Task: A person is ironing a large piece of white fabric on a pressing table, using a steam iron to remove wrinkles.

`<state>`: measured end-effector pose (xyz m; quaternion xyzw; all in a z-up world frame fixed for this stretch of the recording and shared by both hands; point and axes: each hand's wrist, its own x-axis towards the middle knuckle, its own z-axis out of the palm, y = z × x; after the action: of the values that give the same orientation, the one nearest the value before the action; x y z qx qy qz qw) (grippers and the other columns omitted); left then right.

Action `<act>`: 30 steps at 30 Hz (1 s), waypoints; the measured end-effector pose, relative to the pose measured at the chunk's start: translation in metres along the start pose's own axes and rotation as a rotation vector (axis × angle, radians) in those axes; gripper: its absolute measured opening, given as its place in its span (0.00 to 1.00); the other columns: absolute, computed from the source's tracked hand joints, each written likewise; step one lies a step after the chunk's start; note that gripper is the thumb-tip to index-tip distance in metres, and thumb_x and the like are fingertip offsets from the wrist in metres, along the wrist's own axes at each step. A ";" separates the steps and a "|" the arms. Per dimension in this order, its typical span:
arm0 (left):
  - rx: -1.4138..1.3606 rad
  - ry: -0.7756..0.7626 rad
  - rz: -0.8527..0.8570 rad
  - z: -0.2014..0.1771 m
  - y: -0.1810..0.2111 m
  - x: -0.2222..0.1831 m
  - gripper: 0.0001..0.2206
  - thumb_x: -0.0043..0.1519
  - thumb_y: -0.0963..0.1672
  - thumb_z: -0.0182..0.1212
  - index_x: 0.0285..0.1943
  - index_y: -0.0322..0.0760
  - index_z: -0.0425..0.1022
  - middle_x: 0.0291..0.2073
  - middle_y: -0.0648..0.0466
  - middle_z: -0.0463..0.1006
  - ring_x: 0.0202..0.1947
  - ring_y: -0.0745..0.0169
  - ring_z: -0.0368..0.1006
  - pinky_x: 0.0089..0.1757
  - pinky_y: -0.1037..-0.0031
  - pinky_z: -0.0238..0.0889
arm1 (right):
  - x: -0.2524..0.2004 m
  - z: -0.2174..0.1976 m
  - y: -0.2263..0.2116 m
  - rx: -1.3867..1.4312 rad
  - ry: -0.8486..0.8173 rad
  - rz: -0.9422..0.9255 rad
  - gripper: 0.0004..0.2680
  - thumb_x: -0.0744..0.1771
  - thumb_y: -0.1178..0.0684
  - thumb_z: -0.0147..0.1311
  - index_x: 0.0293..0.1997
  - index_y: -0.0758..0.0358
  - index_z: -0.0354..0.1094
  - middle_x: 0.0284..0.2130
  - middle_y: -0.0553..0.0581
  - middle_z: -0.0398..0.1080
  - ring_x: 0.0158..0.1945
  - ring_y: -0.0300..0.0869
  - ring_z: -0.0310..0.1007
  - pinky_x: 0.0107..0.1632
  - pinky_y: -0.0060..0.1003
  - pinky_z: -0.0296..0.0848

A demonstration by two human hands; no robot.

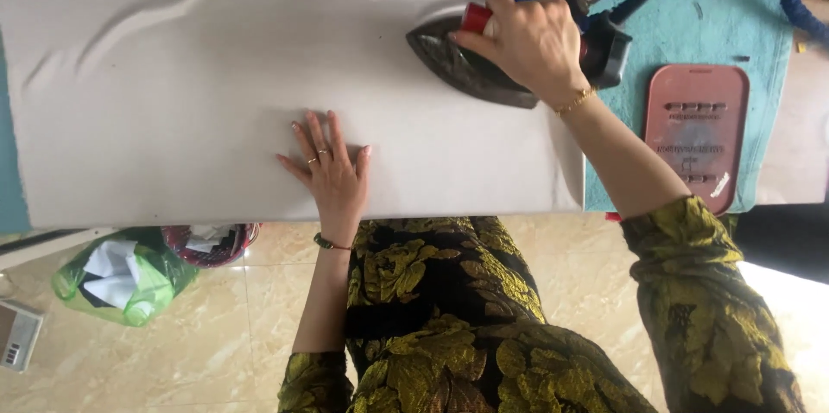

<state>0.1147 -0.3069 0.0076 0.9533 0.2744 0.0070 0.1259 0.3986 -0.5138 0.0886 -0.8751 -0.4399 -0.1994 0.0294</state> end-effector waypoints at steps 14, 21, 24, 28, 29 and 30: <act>-0.010 0.066 -0.077 -0.001 -0.025 -0.017 0.34 0.72 0.60 0.32 0.83 0.43 0.46 0.81 0.41 0.39 0.79 0.34 0.31 0.64 0.27 0.16 | -0.163 -0.070 -0.056 0.374 -0.155 -0.240 0.26 0.61 0.20 0.55 0.41 0.55 0.72 0.16 0.50 0.71 0.23 0.43 0.76 0.37 0.39 0.69; -0.006 0.170 -0.136 0.016 -0.113 -0.016 0.38 0.70 0.62 0.27 0.83 0.39 0.44 0.80 0.44 0.44 0.79 0.36 0.32 0.62 0.24 0.16 | -0.170 -0.149 0.030 0.296 -0.557 -0.104 0.17 0.67 0.34 0.51 0.46 0.57 0.72 0.14 0.49 0.74 0.11 0.36 0.70 0.16 0.29 0.68; 0.420 0.249 -0.209 0.005 -0.151 -0.018 0.41 0.71 0.68 0.18 0.88 0.49 0.31 0.81 0.53 0.22 0.80 0.49 0.17 0.69 0.32 0.13 | -0.197 -0.158 0.073 0.187 -0.458 -0.046 0.14 0.67 0.36 0.56 0.41 0.57 0.76 0.12 0.48 0.72 0.08 0.33 0.63 0.12 0.28 0.63; -0.044 0.122 -0.426 -0.050 -0.161 -0.015 0.41 0.68 0.64 0.22 0.84 0.38 0.45 0.80 0.42 0.35 0.76 0.40 0.22 0.62 0.25 0.14 | -0.250 -0.136 0.136 -0.128 -0.479 0.100 0.18 0.67 0.30 0.55 0.49 0.52 0.75 0.18 0.46 0.72 0.19 0.36 0.71 0.22 0.27 0.69; 0.003 0.189 -0.422 -0.047 -0.175 -0.015 0.40 0.71 0.62 0.27 0.83 0.31 0.51 0.79 0.41 0.38 0.76 0.38 0.24 0.61 0.22 0.17 | -0.260 -0.132 0.150 -0.217 -0.519 0.175 0.20 0.66 0.28 0.54 0.55 0.50 0.75 0.20 0.47 0.73 0.23 0.37 0.75 0.26 0.27 0.73; 0.001 0.194 -0.427 -0.057 -0.178 -0.014 0.40 0.71 0.62 0.27 0.83 0.31 0.51 0.79 0.41 0.38 0.76 0.38 0.24 0.61 0.22 0.17 | -0.268 -0.129 0.156 -0.218 -0.514 0.169 0.20 0.66 0.28 0.54 0.55 0.50 0.75 0.20 0.47 0.73 0.23 0.37 0.75 0.26 0.27 0.73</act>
<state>0.0060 -0.1555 0.0200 0.8685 0.4808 0.0715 0.0968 0.3362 -0.8416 0.1265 -0.9285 -0.3343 -0.0139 -0.1609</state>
